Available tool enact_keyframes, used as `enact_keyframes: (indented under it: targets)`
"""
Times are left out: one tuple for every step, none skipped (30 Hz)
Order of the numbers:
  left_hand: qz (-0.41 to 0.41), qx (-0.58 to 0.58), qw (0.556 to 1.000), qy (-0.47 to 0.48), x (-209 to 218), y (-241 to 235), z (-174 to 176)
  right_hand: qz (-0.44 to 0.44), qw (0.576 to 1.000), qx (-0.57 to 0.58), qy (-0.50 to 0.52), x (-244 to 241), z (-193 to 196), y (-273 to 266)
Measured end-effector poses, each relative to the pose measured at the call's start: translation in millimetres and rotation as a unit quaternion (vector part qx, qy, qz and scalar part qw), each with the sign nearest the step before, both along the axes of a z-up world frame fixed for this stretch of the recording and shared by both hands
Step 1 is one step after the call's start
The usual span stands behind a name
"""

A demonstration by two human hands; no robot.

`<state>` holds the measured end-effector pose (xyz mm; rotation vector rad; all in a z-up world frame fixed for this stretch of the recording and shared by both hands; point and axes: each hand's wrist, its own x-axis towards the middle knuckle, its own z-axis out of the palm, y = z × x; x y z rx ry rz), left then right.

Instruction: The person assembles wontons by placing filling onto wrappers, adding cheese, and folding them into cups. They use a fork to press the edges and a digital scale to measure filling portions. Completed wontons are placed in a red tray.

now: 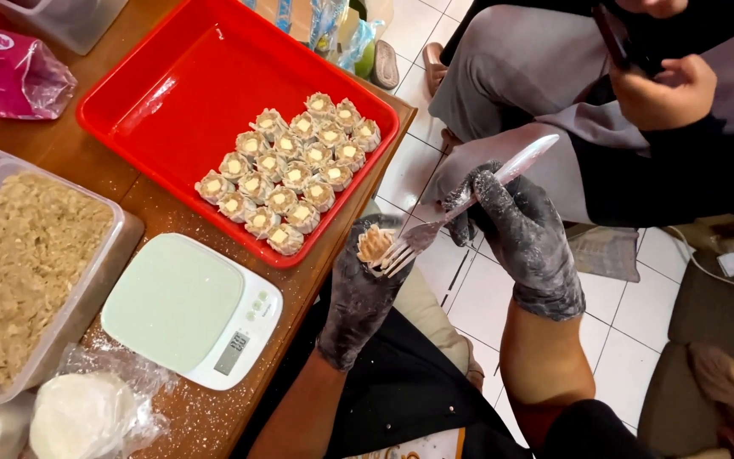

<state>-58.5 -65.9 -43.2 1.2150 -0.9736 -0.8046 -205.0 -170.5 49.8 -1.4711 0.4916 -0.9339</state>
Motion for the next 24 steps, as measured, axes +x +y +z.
enact_keyframes:
  targets:
    - [0.001,0.0,1.0,0.0,1,1,9,0.001,1.0,0.0,0.0,2,5,3]
    - [-0.012,-0.002,1.0,0.015,1,3,18,-0.006,1.0,0.021,0.012,5,9,5]
    - [-0.025,-0.005,0.999,0.03,2,4,27,-0.013,0.999,0.042,0.025,7,14,8]
    - [-0.024,-0.005,0.999,0.03,3,3,21,-0.013,0.999,0.042,0.025,-1,-2,2]
    - [-0.027,-0.005,0.999,-0.019,3,3,15,0.007,0.996,-0.092,0.016,-9,-18,-4]
    - [-0.029,-0.006,0.997,-0.068,3,3,8,0.025,0.974,-0.224,0.006,-17,-34,-11]
    - [-0.028,-0.006,0.997,-0.068,4,3,8,0.026,0.974,-0.224,0.006,-17,-30,-12]
    - [-0.008,-0.053,0.985,-0.164,5,3,7,0.003,0.939,-0.341,0.052,-17,-26,-13]
    - [0.012,-0.099,0.961,-0.258,6,3,6,-0.02,0.887,-0.451,0.097,-17,-23,-14]
    - [0.013,-0.099,0.961,-0.258,5,3,6,-0.019,0.887,-0.452,0.096,-11,-18,-9]
    - [0.003,-0.039,0.987,-0.159,5,3,6,-0.011,0.969,-0.242,0.048,-6,-13,-5]
    - [-0.009,0.023,0.998,-0.057,4,4,5,-0.001,1.0,-0.018,-0.001,0,-8,0]
    - [-0.009,0.023,0.998,-0.057,3,4,5,-0.001,1.0,-0.017,-0.001,0,-8,1]
    - [0.004,-0.016,0.997,-0.072,3,3,5,-0.015,1.0,0.018,0.001,1,-7,1]
    - [0.017,-0.054,0.995,-0.087,2,2,5,-0.028,0.998,0.054,0.002,1,-7,2]
    - [0.018,-0.054,0.995,-0.087,3,2,12,-0.028,0.998,0.054,0.002,4,0,3]
    - [-0.009,-0.028,0.999,-0.039,4,3,18,-0.018,0.999,0.044,0.017,6,7,5]
    - [-0.036,0.0,0.999,0.009,5,3,25,-0.007,0.999,0.036,0.033,9,14,7]
    - [-0.036,0.001,0.999,0.009,4,4,24,-0.007,0.999,0.037,0.033,9,6,6]
    - [-0.036,0.001,0.999,0.006,4,5,23,-0.082,0.995,0.06,0.013,10,-2,6]
    - [-0.035,0.0,0.999,0.003,4,6,21,-0.156,0.984,0.083,-0.006,10,-11,6]
    - [-0.032,0.006,0.999,0.003,4,6,20,-0.152,0.984,0.088,-0.004,10,-10,5]
    - [-0.029,0.007,1.0,-0.001,4,6,19,-0.179,0.979,0.095,-0.011,9,-10,5]
    - [-0.024,0.007,1.0,-0.007,4,6,18,-0.204,0.973,0.101,-0.018,10,-10,3]
